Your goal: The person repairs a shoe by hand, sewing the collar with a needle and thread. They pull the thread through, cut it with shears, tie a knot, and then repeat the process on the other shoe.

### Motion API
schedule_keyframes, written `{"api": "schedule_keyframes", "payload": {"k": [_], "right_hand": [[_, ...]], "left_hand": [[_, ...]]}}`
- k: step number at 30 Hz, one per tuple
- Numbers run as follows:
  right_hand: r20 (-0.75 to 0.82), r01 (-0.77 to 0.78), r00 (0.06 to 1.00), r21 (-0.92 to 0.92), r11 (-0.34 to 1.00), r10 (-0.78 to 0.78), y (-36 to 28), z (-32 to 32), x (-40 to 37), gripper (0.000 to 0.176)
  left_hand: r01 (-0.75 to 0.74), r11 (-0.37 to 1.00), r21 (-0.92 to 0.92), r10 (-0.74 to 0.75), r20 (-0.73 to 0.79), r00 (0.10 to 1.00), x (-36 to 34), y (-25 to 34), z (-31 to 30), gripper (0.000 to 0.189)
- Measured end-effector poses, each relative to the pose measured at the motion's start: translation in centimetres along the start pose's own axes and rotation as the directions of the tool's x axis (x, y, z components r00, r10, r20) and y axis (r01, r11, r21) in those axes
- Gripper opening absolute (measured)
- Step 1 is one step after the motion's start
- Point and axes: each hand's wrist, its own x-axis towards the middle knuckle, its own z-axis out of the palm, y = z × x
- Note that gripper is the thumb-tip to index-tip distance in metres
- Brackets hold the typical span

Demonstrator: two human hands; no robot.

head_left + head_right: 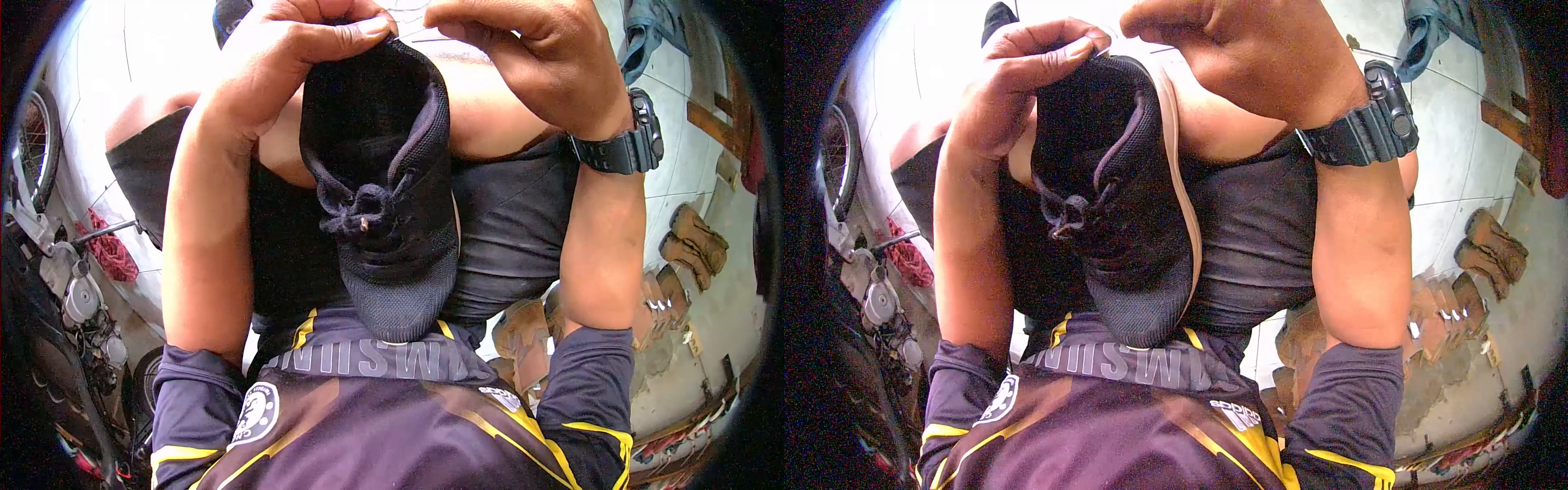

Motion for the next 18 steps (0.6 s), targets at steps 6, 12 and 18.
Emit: {"api": "schedule_keyframes", "payload": {"k": [6, 12, 18], "right_hand": [[0.009, -0.006, 1.0, 0.019, 1.0, 0.005, -0.45, 0.06, 0.24, 0.013], [0.002, -0.028, 1.0, 0.097, 0.995, 0.028, -0.12, 0.71, 0.23, 0.012], [0.02, -0.007, 1.0, 0.055, 0.998, 0.006, -0.63, 0.85, 0.49, 0.013]], "left_hand": [[0.084, 0.994, -0.066, -0.081, 0.048, 0.996, -0.08, 0.17, -0.21, 0.022], [0.137, 0.985, -0.109, -0.127, 0.095, 0.987, 0.05, 0.38, -0.22, 0.021], [0.179, 0.974, -0.136, -0.161, 0.133, 0.978, 0.02, 0.39, -0.46, 0.018]]}}
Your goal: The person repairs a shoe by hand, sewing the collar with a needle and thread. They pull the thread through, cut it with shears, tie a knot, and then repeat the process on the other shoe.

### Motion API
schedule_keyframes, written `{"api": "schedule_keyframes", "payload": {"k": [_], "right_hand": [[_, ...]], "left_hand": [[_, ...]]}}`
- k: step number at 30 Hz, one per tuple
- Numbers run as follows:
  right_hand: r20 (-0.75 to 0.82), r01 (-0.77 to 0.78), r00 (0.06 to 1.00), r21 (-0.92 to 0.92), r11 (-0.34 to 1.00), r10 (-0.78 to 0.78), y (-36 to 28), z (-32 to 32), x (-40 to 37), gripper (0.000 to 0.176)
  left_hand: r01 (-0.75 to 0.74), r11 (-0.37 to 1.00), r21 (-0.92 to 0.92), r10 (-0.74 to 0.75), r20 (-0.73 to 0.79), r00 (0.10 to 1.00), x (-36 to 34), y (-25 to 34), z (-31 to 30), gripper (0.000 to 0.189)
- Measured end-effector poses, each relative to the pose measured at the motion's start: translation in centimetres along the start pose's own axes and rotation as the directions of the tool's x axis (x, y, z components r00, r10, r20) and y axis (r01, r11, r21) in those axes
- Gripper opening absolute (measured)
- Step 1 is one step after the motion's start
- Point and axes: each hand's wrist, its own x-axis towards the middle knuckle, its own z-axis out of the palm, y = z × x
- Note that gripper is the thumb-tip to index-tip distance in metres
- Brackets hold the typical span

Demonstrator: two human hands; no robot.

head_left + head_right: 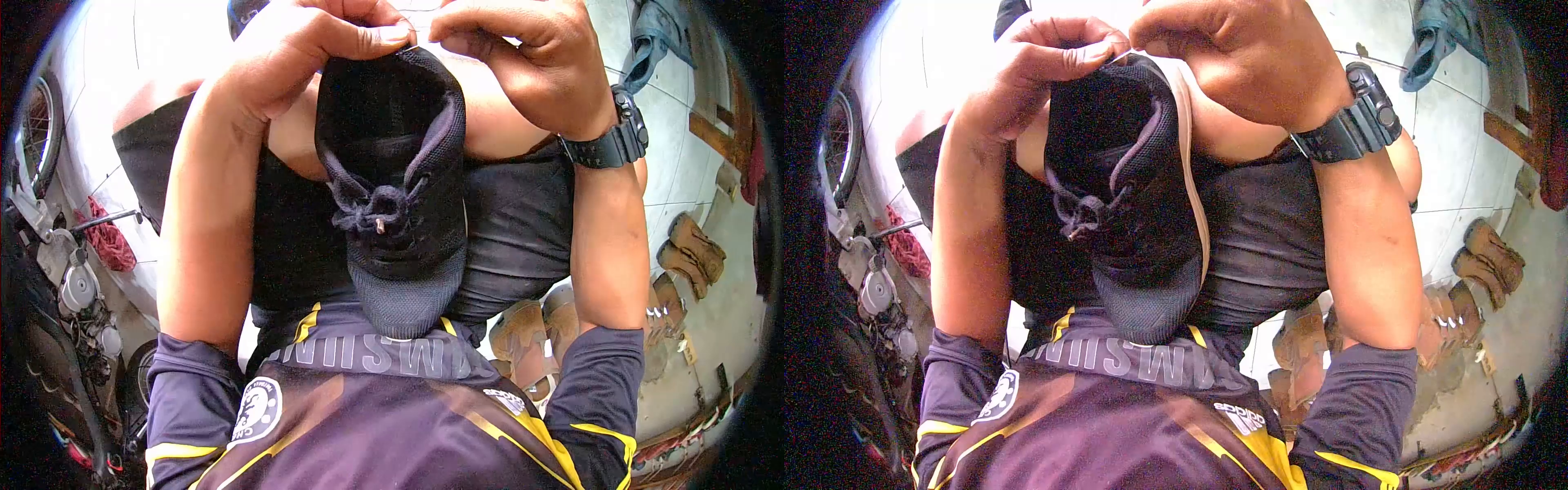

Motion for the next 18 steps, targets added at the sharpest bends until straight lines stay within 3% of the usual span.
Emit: {"api": "schedule_keyframes", "payload": {"k": [8, 14, 18], "right_hand": [[-0.012, 0.007, 1.0, -0.043, 0.999, -0.007, -0.2, 0.5, 0.1, 0.012], [0.006, 0.038, 0.999, -0.067, 0.997, -0.037, 0.4, 1.1, -0.2, 0.012], [-0.076, 0.045, 0.996, 0.02, 0.999, -0.043, -0.7, 1.6, 0.2, 0.012]], "left_hand": [[0.004, 1.0, 0.001, -0.004, 0.018, 1.0, 0.0, 0.1, -0.1, 0.016], [0.039, 0.997, 0.059, -0.036, -0.061, 0.997, 0.0, -0.2, -0.2, 0.014], [0.027, 0.999, 0.034, -0.026, -0.017, 1.0, 0.1, -0.3, -0.4, 0.015]]}}
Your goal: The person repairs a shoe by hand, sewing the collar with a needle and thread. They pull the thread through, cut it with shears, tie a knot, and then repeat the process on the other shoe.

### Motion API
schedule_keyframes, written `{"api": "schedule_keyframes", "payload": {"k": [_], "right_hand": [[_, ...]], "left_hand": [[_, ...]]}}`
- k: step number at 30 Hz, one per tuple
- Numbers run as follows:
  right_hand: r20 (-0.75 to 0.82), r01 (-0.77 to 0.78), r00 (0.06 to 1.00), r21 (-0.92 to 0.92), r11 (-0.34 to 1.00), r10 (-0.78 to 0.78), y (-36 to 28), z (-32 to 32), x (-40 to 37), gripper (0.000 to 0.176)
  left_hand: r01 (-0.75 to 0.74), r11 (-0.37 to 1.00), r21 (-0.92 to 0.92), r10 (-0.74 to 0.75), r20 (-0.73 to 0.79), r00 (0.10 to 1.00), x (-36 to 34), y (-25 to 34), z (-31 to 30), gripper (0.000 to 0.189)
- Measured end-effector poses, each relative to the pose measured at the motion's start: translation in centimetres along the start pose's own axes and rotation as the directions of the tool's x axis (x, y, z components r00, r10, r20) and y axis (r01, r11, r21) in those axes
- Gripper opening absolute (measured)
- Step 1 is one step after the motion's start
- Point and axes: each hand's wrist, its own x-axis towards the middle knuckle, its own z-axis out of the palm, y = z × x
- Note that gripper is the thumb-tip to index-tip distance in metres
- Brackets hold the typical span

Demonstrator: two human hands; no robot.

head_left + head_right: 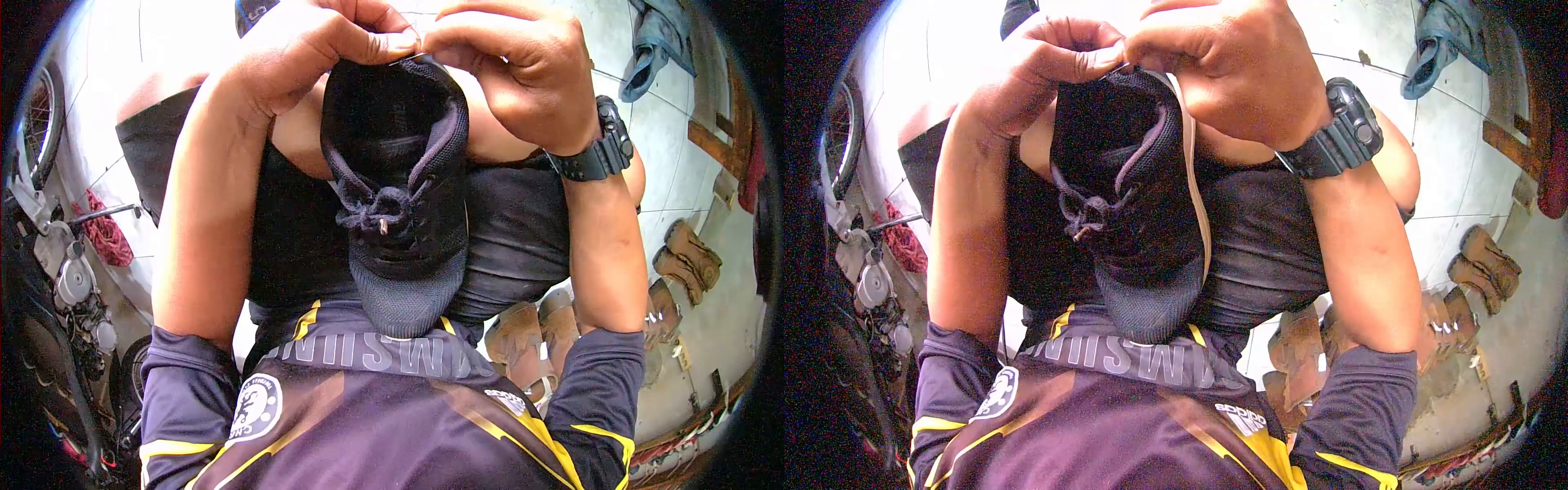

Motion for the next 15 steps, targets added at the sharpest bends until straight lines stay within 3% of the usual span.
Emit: {"api": "schedule_keyframes", "payload": {"k": [11, 15], "right_hand": [[-0.026, 0.045, 0.999, -0.04, 0.998, -0.046, 0.1, -0.2, 0.0, 0.012], [-0.009, -0.081, 0.997, -0.112, 0.99, 0.081, -0.1, -1.4, -0.1, 0.01]], "left_hand": [[-0.012, 0.998, -0.069, 0.011, -0.021, 1.0, 0.2, -0.2, 0.1, 0.017], [-0.015, 0.998, -0.062, 0.014, -0.018, 1.0, 0.4, 0.0, 0.3, 0.019]]}}
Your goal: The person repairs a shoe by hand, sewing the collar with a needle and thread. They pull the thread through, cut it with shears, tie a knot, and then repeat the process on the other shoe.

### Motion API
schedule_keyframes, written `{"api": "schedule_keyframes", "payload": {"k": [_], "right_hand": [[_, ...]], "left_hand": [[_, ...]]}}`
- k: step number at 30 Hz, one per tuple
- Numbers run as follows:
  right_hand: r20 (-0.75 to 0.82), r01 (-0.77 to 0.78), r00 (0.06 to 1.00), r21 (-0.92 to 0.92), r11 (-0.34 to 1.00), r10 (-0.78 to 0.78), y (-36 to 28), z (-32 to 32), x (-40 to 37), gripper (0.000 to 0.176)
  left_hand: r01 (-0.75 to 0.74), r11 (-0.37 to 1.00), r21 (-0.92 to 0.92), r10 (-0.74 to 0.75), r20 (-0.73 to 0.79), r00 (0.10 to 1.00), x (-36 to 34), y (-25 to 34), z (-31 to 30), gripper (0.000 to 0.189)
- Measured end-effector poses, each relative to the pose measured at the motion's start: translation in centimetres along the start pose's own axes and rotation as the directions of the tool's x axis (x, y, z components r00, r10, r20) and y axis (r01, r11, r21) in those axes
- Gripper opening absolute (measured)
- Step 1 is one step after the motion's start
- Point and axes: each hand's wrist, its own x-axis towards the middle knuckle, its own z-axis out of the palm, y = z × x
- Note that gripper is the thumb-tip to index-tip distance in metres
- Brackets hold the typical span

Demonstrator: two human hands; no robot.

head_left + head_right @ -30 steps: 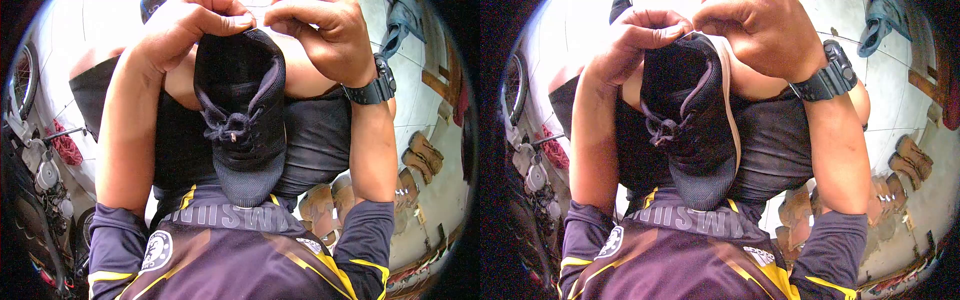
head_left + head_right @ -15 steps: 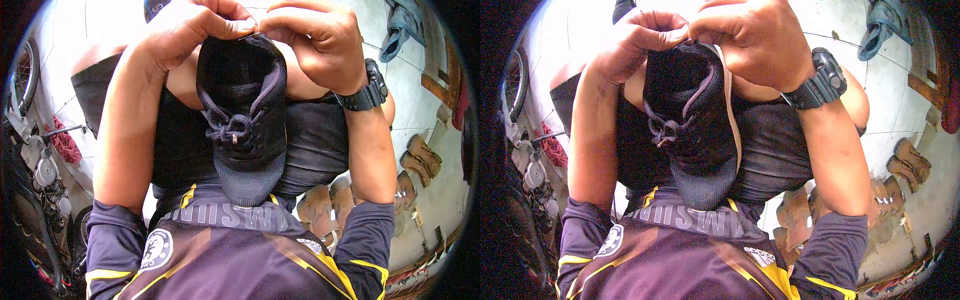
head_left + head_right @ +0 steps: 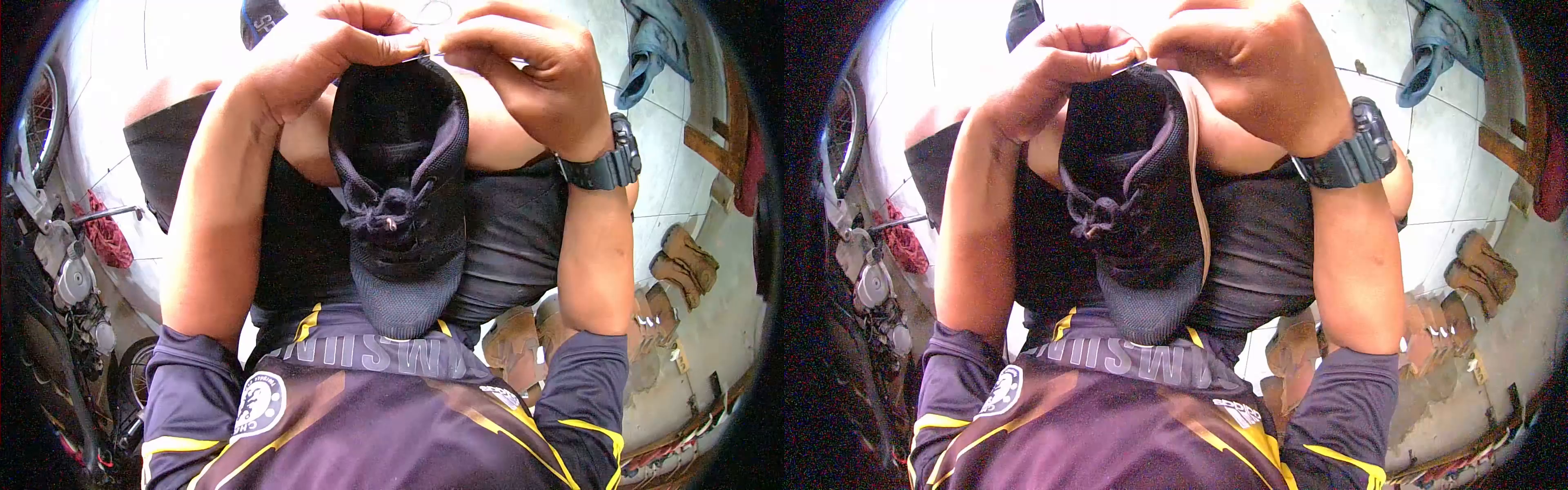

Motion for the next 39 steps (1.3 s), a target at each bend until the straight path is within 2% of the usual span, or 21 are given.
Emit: {"api": "schedule_keyframes", "payload": {"k": [2, 5, 8, 10, 13, 17, 20, 23, 26, 29, 30, 31, 34, 38, 39], "right_hand": [[0.018, -0.009, 1.0, 0.016, 1.0, 0.009, -0.1, -0.5, 0.2, 0.009], [0.131, -0.021, 0.991, -0.066, 0.998, 0.029, -0.5, -0.9, 0.3, 0.01], [0.084, -0.035, 0.996, -0.032, 0.999, 0.038, -0.5, -0.8, 0.3, 0.011], [0.056, 0.023, 0.998, -0.052, 0.998, -0.02, -0.6, -0.7, 0.4, 0.011], [0.015, 0.066, 0.998, -0.073, 0.995, -0.065, -0.6, 0.0, 0.4, 0.01], [-0.012, 0.043, 0.999, -0.031, 0.999, -0.043, -0.1, 1.1, -0.2, 0.01], [-0.057, 0.041, 0.997, -0.025, 0.999, -0.042, -0.5, 1.6, -0.2, 0.013], [-0.086, 0.107, 0.991, 0.042, 0.993, -0.103, -0.1, 1.1, -0.2, 0.014], [0.013, -0.177, 0.984, 0.1, 0.979, 0.177, -0.8, -0.2, -0.4, 0.02], [0.002, -0.243, 0.97, 0.099, 0.965, 0.244, -1.3, -0.7, -0.3, 0.029], [0.062, -0.264, 0.964, 0.156, 0.952, 0.258, -1.3, -0.9, -0.4, 0.035], [0.06, -0.265, 0.964, 0.156, 0.952, 0.259, -1.2, -0.6, -0.5, 0.035], [0.09, -0.291, 0.957, 0.356, 0.888, 0.277, -0.4, -0.1, -0.7, 0.032], [0.058, -0.263, 0.964, 0.346, 0.901, 0.259, -0.5, 0.8, -0.8, 0.031], [0.087, -0.261, 0.965, 0.368, 0.892, 0.247, -0.4, 1.0, -0.8, 0.03]], "left_hand": [[-0.031, 0.999, 0.016, 0.03, 0.032, 0.999, 0.0, 0.0, 0.0, 0.02], [-0.095, 0.993, 0.064, 0.092, 0.042, 0.995, -0.4, 0.0, 0.3, 0.022], [-0.127, 0.989, 0.073, 0.122, 0.075, 0.99, -0.9, 0.5, 0.7, 0.023], [-0.136, 0.978, 0.156, 0.129, 0.056, 0.99, -1.0, 0.7, 0.9, 0.023], [-0.178, 0.966, 0.187, 0.17, 0.058, 0.984, -0.7, 0.4, 0.6, 0.023], [-0.196, 0.969, 0.153, 0.185, 0.082, 0.979, -0.5, 0.0, -0.2, 0.022], [-0.196, 0.979, 0.059, 0.187, 0.136, 0.973, -0.4, -0.4, -0.6, 0.022], [-0.162, 0.987, -0.009, 0.162, 0.134, 0.978, -0.2, -0.3, -0.3, 0.022], [-0.17, 0.982, 0.085, 0.164, 0.067, 0.984, -0.5, 0.2, 0.1, 0.022], [-0.155, 0.987, 0.037, 0.152, 0.078, 0.985, -0.3, -0.1, 0.1, 0.021], [-0.171, 0.985, 0.037, 0.168, 0.074, 0.983, -0.2, -0.2, 0.2, 0.021], [-0.186, 0.982, 0.037, 0.183, 0.071, 0.981, -0.1, -0.2, 0.2, 0.021], [-0.17, 0.983, 0.065, 0.163, 0.094, 0.982, -0.2, -0.1, 0.0, 0.019], [-0.208, 0.963, 0.17, 0.197, 0.082, 0.977, 0.0, -0.3, -0.1, 0.019], [-0.15, 0.98, 0.13, 0.145, 0.05, 0.988, -0.1, -0.3, -0.2, 0.019]]}}
